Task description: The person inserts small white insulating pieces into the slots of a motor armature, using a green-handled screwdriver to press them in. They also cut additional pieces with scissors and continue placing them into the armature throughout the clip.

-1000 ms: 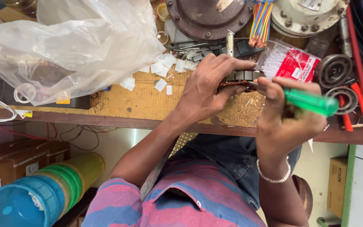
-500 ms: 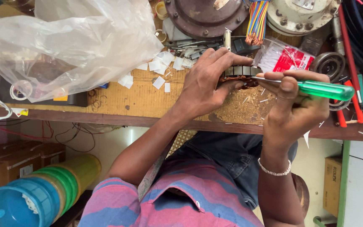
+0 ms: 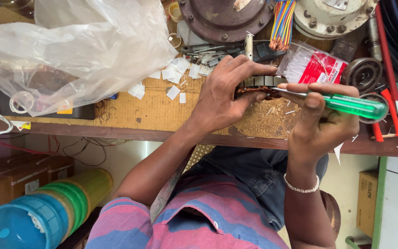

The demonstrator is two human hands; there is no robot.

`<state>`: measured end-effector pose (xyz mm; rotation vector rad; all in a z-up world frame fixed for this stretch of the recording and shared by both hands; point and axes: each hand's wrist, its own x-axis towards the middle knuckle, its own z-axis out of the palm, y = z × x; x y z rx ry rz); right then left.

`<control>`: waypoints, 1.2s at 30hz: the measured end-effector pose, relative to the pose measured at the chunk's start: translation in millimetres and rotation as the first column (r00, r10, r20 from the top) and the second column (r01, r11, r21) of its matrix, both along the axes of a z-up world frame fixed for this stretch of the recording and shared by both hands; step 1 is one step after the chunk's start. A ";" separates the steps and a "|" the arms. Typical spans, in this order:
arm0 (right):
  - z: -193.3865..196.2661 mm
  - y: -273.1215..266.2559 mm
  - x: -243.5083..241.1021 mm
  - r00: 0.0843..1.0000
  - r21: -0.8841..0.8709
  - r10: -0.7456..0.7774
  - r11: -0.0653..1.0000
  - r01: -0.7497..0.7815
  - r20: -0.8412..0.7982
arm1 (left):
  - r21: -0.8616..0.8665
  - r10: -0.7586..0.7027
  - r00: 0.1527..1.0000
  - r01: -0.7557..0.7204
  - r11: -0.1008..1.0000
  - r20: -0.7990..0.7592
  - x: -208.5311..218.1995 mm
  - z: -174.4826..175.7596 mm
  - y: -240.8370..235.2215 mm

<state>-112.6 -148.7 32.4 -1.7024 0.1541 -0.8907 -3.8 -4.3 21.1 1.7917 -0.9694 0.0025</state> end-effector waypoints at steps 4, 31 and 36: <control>-12.9 9.3 -7.7 0.997 -0.118 -0.069 0.990 0.071 0.022 | 0.004 0.010 1.000 -0.010 1.000 -0.006 -0.5 -1.8 -0.2; -48.1 17.7 5.7 0.995 -0.447 -0.099 0.890 0.091 0.005 | -0.032 -0.084 0.996 0.083 0.996 -0.029 5.1 -2.6 10.2; -54.0 25.4 8.9 0.985 -0.338 -0.170 0.927 0.163 0.011 | -0.026 -0.064 0.997 0.064 0.998 -0.037 3.6 3.2 6.9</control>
